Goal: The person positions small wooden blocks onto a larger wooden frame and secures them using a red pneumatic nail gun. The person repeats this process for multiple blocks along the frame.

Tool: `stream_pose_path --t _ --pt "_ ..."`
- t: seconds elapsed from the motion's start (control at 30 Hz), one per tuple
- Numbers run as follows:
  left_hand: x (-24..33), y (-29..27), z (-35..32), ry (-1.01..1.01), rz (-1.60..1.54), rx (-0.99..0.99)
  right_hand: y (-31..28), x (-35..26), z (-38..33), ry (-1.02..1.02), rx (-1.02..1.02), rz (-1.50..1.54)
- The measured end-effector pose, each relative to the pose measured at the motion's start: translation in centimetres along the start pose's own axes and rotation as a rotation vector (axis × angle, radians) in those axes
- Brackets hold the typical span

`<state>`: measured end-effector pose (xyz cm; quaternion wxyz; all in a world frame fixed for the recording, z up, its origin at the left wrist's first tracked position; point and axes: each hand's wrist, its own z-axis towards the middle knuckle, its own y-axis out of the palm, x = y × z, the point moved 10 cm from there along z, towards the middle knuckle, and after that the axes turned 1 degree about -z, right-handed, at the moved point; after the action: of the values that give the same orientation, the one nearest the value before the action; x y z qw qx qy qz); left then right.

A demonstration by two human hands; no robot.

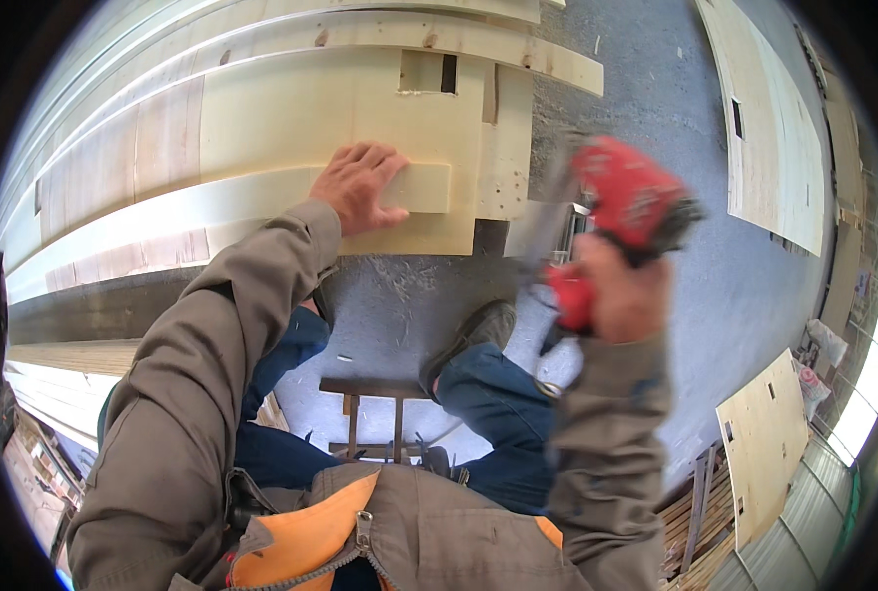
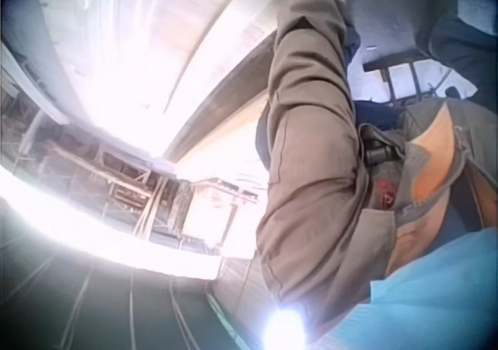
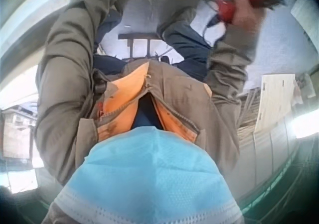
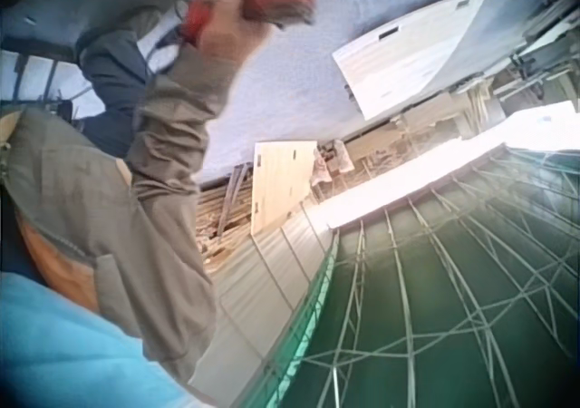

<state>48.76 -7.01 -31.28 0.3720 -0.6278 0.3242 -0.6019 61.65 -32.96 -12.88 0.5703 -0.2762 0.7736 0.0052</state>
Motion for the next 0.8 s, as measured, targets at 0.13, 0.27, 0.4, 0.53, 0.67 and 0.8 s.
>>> stream_pose_path --t 0.13,0.27,0.4,0.53,0.67,0.8 --pt "0.6 0.3 0.8 0.012 -0.031 -0.005 9.7 8.1 -3.9 0.128 -0.11 0.174" --pt "0.5 0.3 0.7 0.017 -0.029 0.005 14.9 13.3 -6.6 0.178 -0.181 0.229" --pt "0.7 0.1 0.5 0.046 -0.013 0.038 17.0 13.8 -6.7 0.051 -0.215 0.087" --pt "0.8 0.1 0.5 0.068 -0.008 0.066 18.0 15.7 -7.2 0.003 -0.171 0.008" --pt "0.6 0.5 0.5 0.074 -0.006 0.073 18.6 15.3 -7.5 0.023 -0.164 -0.069" --pt "0.8 0.3 0.6 0.069 -0.005 0.081 18.7 15.1 -7.2 -0.013 -0.151 -0.051"
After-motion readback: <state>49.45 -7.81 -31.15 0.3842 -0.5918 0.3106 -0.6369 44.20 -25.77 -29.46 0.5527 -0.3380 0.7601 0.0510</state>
